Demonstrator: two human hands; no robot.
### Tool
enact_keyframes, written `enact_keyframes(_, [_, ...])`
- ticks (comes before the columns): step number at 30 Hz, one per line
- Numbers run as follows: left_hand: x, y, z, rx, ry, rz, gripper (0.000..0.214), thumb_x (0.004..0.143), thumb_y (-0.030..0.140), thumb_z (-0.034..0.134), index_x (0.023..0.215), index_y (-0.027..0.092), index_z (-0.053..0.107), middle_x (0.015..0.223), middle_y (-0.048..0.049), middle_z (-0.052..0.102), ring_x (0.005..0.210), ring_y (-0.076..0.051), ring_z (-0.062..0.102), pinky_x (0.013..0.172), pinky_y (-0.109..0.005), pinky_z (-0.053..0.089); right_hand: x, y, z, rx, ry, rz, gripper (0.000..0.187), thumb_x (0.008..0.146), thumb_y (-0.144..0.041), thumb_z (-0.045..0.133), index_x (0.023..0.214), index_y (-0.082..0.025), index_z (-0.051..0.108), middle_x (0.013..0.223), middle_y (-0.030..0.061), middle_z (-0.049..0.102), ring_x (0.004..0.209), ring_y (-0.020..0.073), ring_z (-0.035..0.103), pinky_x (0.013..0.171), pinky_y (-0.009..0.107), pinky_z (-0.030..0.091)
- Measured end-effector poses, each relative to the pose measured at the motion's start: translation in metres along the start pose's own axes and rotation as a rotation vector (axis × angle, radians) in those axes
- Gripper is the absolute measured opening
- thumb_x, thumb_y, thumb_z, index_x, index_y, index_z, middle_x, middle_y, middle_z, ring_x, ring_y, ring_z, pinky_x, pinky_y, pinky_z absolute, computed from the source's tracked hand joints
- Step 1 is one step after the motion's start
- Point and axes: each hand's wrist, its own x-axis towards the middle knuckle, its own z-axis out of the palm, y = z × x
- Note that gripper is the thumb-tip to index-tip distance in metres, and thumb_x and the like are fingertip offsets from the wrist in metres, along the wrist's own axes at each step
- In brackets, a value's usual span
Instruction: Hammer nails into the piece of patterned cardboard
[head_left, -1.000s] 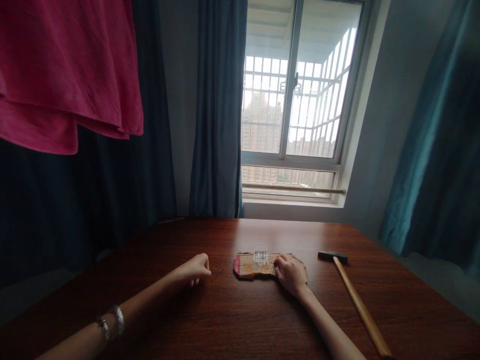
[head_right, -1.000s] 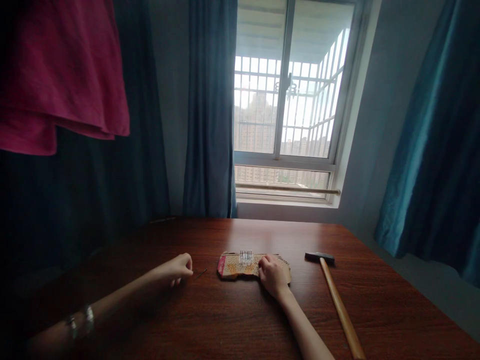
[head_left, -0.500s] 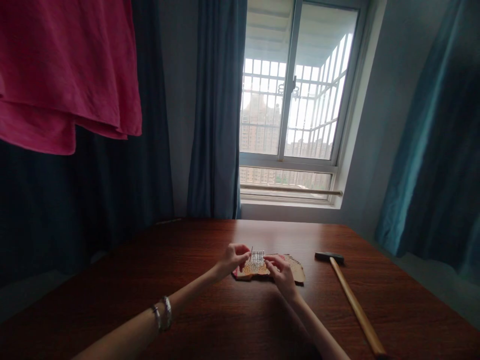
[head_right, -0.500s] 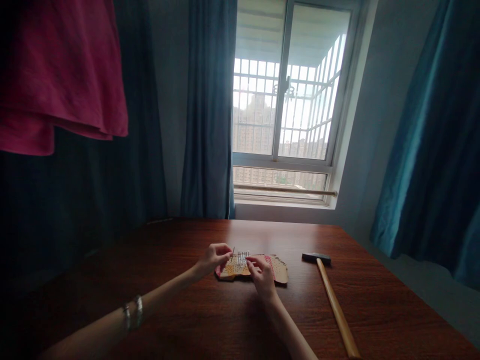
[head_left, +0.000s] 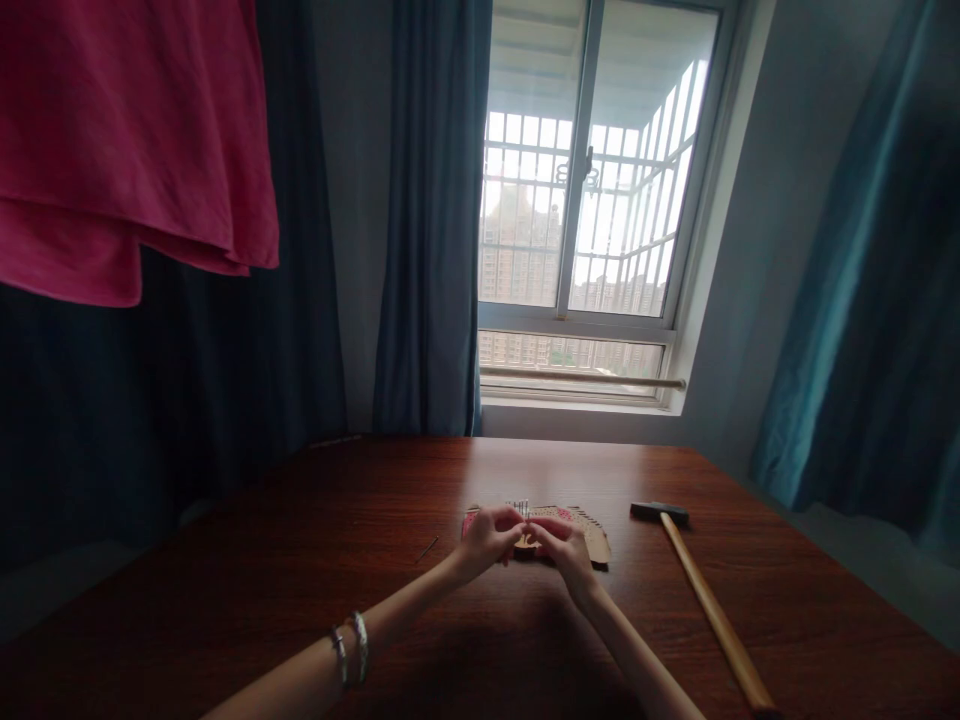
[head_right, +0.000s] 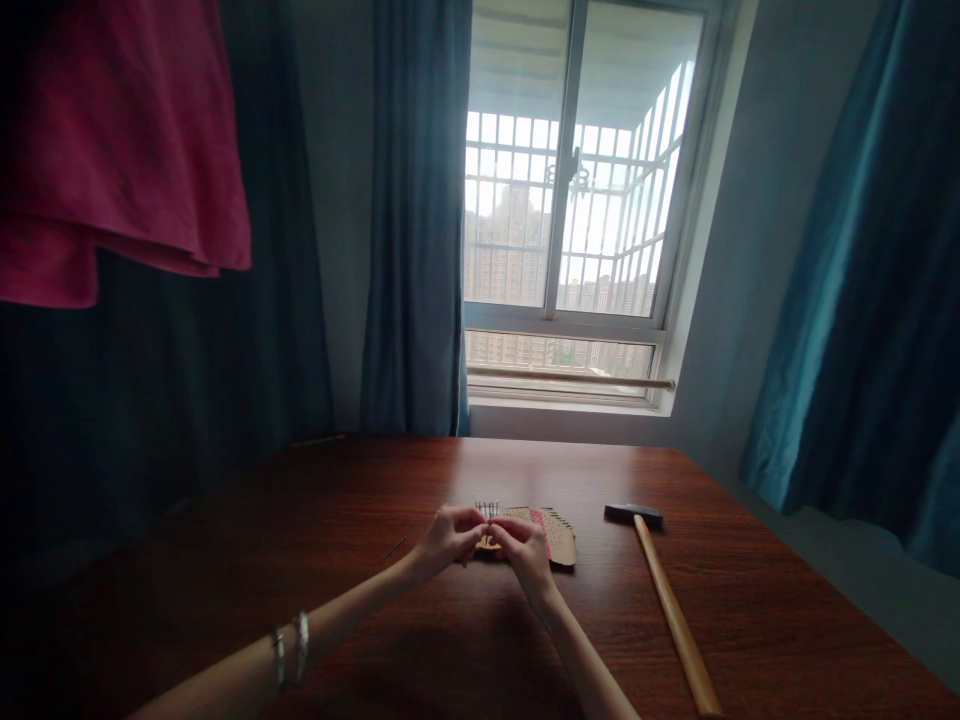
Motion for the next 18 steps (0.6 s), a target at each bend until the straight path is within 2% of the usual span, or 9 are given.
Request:
enact_keyframes(7, [0.001,-0.005,0.0,-0.024,0.009,-0.008,0.029,0.071,0.042,0.056,0.072,0.014,0.062,0.042,0.0033,0.05,0.034,-0.009,0.042,0.035,-0.019,0.032,0.001,0.008,-0.001,-0.039,-0.035,-0.065,0.028,0.065,-0.041,0.069,0.083,-0.02,0.072,0.066,0.0028,0.069,0.051,0.0138,0.055,0.046,0.025,0.043])
enact_keyframes(12, [0.007,-0.015,-0.004,-0.031,0.015,0.023,0.031,0.073,0.043,0.055,0.074,0.013,0.063,0.046,0.0018,0.052,0.038,-0.009,0.045,0.038,-0.02,0.034,0.004,0.016,-0.006,-0.056,-0.03,-0.057,0.031,0.067,-0.042,0.066,0.088,-0.019,0.07,0.075,0.0058,0.07,0.062,0.0181,0.06,0.048,0.026,0.045])
enact_keyframes(18, [0.036,-0.048,-0.031,-0.105,0.219,0.077,0.029,0.072,0.032,0.054,0.093,0.013,0.058,0.073,-0.003,0.059,0.064,-0.014,0.058,0.059,-0.025,0.047,0.031,0.023,-0.025,-0.116,0.086,-0.04,0.034,0.065,-0.042,0.065,0.085,-0.014,0.066,0.076,0.0086,0.069,0.072,0.021,0.062,0.054,0.027,0.047])
